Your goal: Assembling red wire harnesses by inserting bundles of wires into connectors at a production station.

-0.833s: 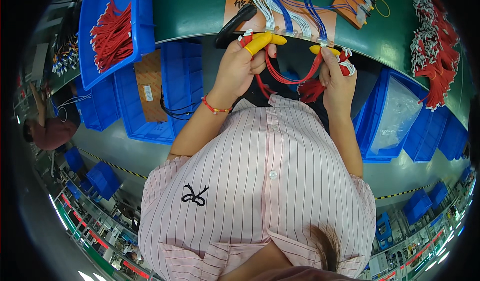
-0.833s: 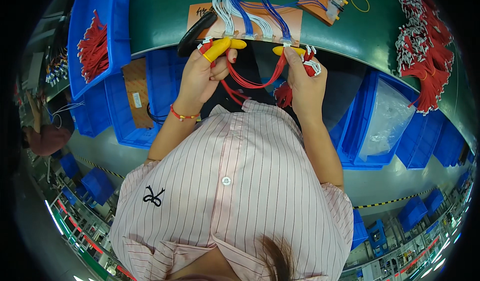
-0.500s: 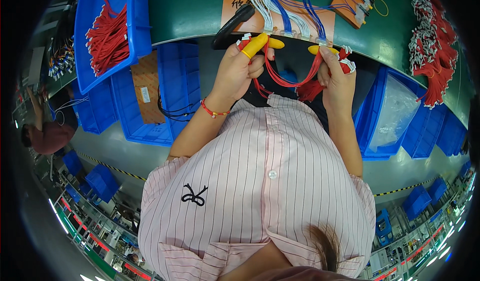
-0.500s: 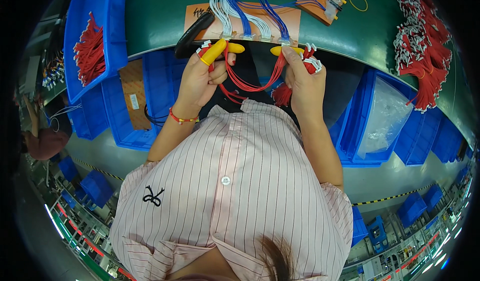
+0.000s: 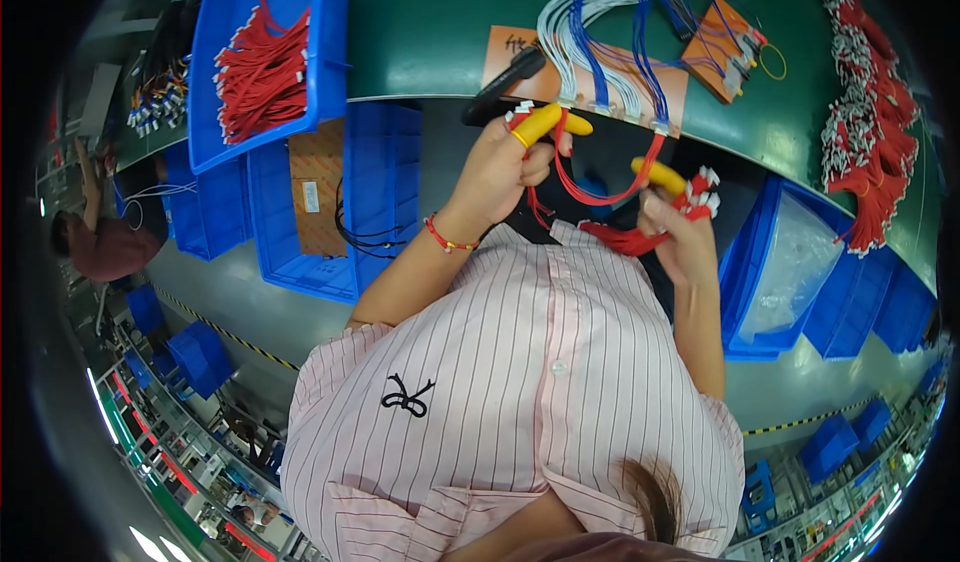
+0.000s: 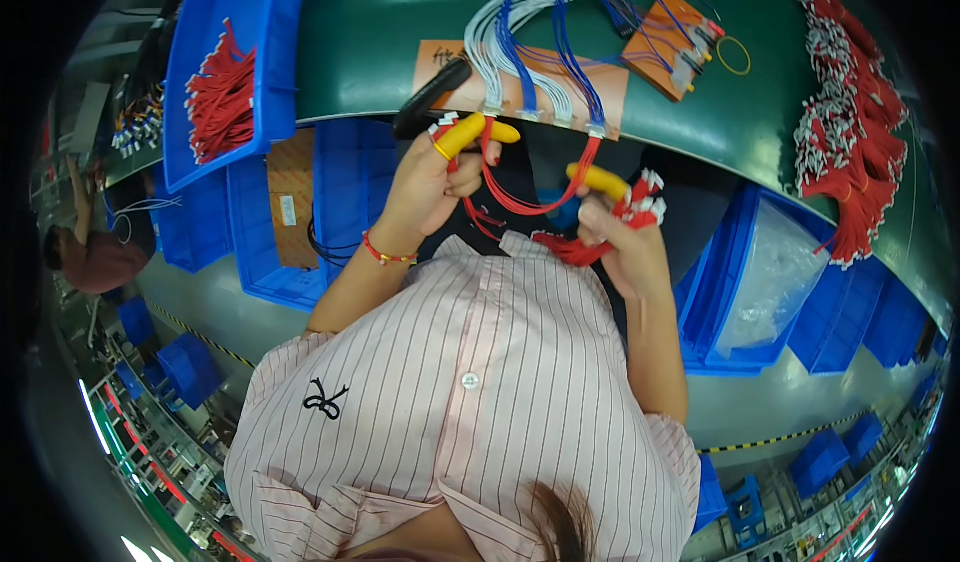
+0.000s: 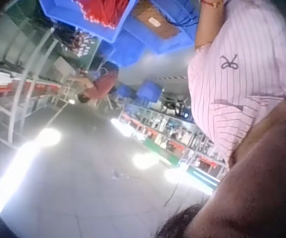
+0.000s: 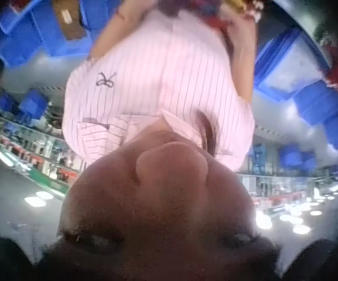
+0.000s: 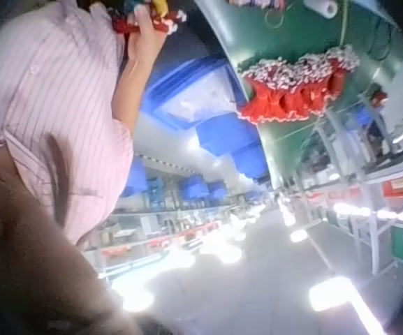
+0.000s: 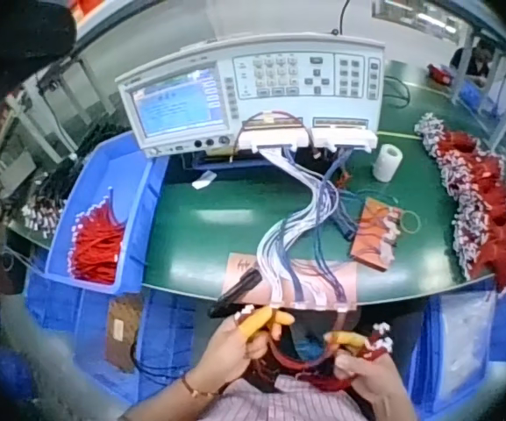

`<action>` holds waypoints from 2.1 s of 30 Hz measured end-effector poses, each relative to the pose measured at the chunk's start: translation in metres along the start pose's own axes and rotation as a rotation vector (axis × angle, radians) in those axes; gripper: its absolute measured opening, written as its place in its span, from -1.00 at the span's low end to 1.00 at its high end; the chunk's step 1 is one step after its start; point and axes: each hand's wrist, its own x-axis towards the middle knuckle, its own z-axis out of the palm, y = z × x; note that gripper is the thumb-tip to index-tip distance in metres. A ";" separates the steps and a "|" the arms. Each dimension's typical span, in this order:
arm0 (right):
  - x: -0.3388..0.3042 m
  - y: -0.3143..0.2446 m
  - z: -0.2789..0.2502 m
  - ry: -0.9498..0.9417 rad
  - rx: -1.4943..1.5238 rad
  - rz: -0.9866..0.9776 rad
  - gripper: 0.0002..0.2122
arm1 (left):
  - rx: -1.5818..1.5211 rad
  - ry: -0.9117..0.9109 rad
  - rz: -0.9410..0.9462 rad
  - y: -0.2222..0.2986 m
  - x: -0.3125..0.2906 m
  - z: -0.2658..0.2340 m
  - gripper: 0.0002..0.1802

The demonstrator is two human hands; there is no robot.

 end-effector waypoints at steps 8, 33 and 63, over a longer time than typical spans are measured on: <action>0.012 -0.005 0.014 0.089 -0.119 -0.081 -0.75 | -0.007 0.011 -0.042 -0.002 0.007 0.009 -0.63; 0.008 0.006 0.030 0.201 -1.445 -0.719 -0.52 | 0.661 -0.005 0.484 -0.026 0.003 0.048 -0.68; 0.017 -0.001 0.009 0.010 -0.039 -0.091 -0.81 | 0.149 0.080 0.121 -0.021 0.009 0.002 -0.69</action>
